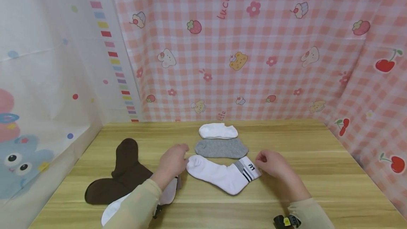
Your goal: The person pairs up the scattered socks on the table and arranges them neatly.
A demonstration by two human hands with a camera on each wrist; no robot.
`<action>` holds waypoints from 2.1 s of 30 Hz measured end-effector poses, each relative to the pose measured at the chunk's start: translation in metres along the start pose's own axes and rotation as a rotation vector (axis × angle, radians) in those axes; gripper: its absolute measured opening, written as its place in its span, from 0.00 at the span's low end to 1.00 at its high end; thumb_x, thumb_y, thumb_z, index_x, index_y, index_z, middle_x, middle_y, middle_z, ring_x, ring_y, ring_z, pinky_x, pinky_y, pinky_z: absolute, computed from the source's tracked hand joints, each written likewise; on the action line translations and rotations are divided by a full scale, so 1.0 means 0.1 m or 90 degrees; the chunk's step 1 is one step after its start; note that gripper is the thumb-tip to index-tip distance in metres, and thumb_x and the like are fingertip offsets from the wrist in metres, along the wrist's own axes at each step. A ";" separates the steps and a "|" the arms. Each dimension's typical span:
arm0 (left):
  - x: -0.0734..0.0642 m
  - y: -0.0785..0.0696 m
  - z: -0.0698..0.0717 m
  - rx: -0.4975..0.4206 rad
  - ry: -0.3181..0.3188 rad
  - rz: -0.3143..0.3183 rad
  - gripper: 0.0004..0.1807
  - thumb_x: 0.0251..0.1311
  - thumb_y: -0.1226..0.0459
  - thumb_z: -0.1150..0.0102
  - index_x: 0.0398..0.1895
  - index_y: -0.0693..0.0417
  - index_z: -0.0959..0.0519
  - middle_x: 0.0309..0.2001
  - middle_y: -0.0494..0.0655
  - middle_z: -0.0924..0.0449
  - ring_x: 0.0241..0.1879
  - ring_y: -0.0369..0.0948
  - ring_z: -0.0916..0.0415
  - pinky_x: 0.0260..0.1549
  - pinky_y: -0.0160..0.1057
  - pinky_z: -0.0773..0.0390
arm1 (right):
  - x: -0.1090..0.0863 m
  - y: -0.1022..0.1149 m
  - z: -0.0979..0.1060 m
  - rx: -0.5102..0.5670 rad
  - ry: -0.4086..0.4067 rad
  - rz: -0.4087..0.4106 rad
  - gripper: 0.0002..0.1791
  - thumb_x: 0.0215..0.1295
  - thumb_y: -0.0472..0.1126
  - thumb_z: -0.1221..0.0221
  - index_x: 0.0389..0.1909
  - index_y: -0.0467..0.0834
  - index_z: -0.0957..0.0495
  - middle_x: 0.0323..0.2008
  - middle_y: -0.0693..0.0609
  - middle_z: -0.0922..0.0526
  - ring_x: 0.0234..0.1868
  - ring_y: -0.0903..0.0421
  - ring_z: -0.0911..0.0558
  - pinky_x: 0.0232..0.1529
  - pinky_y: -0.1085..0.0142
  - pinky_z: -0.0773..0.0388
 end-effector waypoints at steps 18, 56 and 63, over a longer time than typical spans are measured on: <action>-0.17 0.07 0.18 -0.011 -0.035 -0.005 0.16 0.56 0.67 0.31 0.48 0.61 0.19 0.42 0.53 0.17 0.42 0.49 0.19 0.41 0.49 0.20 | 0.05 0.19 -0.03 0.024 -0.065 0.100 0.07 0.66 0.37 0.38 0.40 0.37 0.19 0.38 0.46 0.16 0.44 0.46 0.18 0.48 0.49 0.22; -0.54 0.06 0.46 0.069 -0.267 -0.059 0.19 0.53 0.65 0.28 0.48 0.58 0.18 0.45 0.55 0.16 0.48 0.56 0.22 0.52 0.58 0.30 | 0.13 0.64 -0.13 -0.015 -0.264 0.415 0.16 0.59 0.33 0.31 0.48 0.39 0.21 0.46 0.47 0.18 0.51 0.46 0.22 0.55 0.49 0.28; -0.62 0.09 0.53 0.062 -0.296 -0.065 0.19 0.51 0.66 0.28 0.47 0.58 0.18 0.43 0.55 0.16 0.46 0.56 0.22 0.52 0.58 0.31 | 0.15 0.79 -0.15 0.009 -0.283 0.449 0.17 0.58 0.33 0.31 0.49 0.39 0.21 0.46 0.48 0.18 0.51 0.46 0.22 0.55 0.49 0.28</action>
Point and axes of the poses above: each hand's wrist, its own x-axis towards the middle knuckle, its own z-axis out of the back of the hand, y = z × x, the point moved 2 cm from there along x, towards the middle knuckle
